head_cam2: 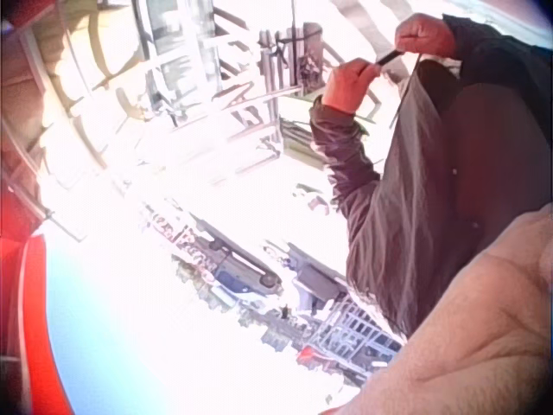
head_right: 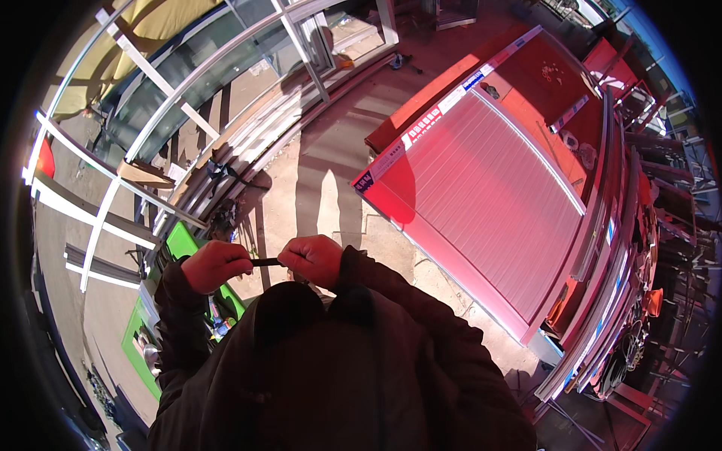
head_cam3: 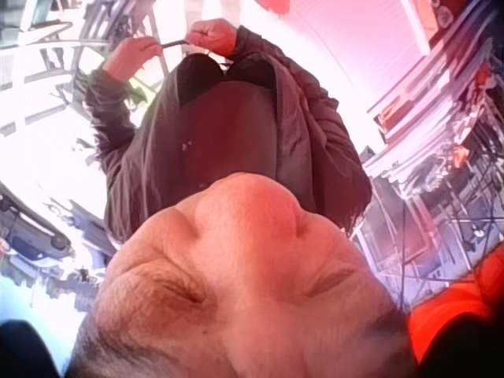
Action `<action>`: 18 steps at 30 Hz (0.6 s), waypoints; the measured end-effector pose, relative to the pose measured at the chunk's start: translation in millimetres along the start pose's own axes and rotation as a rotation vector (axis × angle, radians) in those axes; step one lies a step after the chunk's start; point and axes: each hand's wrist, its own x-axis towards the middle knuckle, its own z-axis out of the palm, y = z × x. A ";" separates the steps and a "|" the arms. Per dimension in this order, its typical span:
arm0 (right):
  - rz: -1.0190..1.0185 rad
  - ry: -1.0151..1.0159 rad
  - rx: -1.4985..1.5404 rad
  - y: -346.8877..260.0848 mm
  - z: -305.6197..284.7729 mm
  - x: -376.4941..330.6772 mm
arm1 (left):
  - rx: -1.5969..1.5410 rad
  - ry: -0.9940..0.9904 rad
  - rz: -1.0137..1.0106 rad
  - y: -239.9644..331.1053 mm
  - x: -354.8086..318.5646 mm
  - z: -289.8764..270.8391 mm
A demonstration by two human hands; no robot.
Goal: The person installs a black rubber seal onto a red corrugated panel. They position the seal along the panel's edge, press it into place, and use a utility knife to trim the excess length. The person repeats this process for multiple sections of the panel.
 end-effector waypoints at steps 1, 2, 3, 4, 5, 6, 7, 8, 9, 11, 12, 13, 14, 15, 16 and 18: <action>0.012 0.076 0.071 20.4 -13.0 -19.0 | 0.018 -0.028 0.054 -12.0 8.3 -4.9; 0.037 0.163 0.127 42.3 -28.5 -41.9 | 0.025 -0.061 0.127 -29.8 18.7 -15.5; 0.074 0.281 0.109 57.7 -43.5 -65.5 | 0.102 -0.055 0.131 -46.6 26.0 -29.0; 0.111 0.395 0.091 69.1 -59.5 -89.3 | 0.092 -0.029 0.043 -72.1 32.5 -41.3; 0.221 0.441 0.143 76.3 -78.7 -112.9 | 0.111 -0.006 -0.148 -81.2 41.6 -58.7; 0.269 0.585 0.243 79.7 -90.9 -130.5 | 0.182 0.231 -0.258 -131.2 44.3 -76.9; 0.325 0.735 0.400 91.3 -103.2 -145.2 | 0.172 0.521 -0.167 -211.1 47.2 -103.4; 0.273 0.861 0.383 106.7 -113.1 -152.3 | 0.578 0.705 -0.178 -275.7 43.4 -136.2; 0.169 0.885 0.461 119.3 -120.0 -164.7 | 0.241 0.682 -0.242 -293.0 69.7 -131.2; 0.140 0.984 0.417 118.7 -125.4 -174.8 | -0.051 0.540 -0.307 -240.9 151.3 -79.8; 0.144 1.058 0.428 122.2 -125.7 -171.1 | 0.010 0.411 -0.304 -158.1 185.6 -44.0; 0.069 1.078 0.479 130.7 -128.5 -166.6 | -0.216 0.251 -0.042 -130.4 216.1 -9.9; -0.009 1.089 0.534 140.7 -131.5 -160.6 | -0.192 0.206 0.221 -110.6 241.1 29.8; -0.047 1.112 0.545 145.0 -131.2 -156.5 | -0.280 -0.019 0.207 -62.8 254.6 55.8; -0.067 1.124 0.561 142.8 -130.4 -151.9 | -0.400 -0.226 0.250 -42.7 273.1 83.9; -0.076 1.144 0.576 137.4 -126.2 -152.5 | -0.815 -0.593 0.140 10.7 298.1 131.0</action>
